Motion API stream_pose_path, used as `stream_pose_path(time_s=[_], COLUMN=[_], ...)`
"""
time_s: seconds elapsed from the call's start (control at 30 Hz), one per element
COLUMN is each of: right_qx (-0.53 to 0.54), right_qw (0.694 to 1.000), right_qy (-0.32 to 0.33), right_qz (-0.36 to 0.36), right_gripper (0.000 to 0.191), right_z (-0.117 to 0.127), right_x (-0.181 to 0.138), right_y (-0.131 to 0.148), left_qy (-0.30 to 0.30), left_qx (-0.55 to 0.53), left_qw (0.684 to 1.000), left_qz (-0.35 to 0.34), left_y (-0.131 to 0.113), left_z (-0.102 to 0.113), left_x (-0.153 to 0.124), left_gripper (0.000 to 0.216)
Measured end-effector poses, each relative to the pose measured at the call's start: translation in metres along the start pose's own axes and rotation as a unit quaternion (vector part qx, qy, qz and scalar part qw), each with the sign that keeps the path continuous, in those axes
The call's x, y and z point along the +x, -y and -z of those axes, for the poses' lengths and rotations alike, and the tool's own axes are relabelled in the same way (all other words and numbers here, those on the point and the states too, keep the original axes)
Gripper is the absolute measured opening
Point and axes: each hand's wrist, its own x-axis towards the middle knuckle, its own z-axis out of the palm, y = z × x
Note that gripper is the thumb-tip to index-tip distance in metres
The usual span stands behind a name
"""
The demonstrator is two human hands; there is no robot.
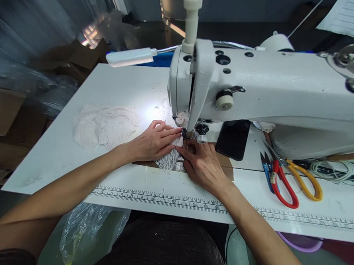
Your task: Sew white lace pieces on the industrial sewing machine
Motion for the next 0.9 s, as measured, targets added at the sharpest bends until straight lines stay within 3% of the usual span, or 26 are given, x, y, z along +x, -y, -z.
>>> stream_pose_path(time_s=[0.6,0.9], right_qx=[0.015,0.021], right_qw=[1.000,1.000], right_qy=[-0.023,-0.010], right_qz=[-0.009,-0.015], right_gripper=[0.038,0.035], right_z=[-0.0049,-0.0024], right_x=[-0.0049,-0.0048], right_y=[-0.0007,-0.0003], left_qy=[-0.039,-0.062], left_qx=[-0.046,-0.001], left_qw=[0.998,0.998], left_qz=[0.016,0.022], left_y=[0.0003,-0.0063], left_z=[-0.0072,-0.0076], left_x=[-0.0012,-0.0029], left_gripper=[0.040,0.035])
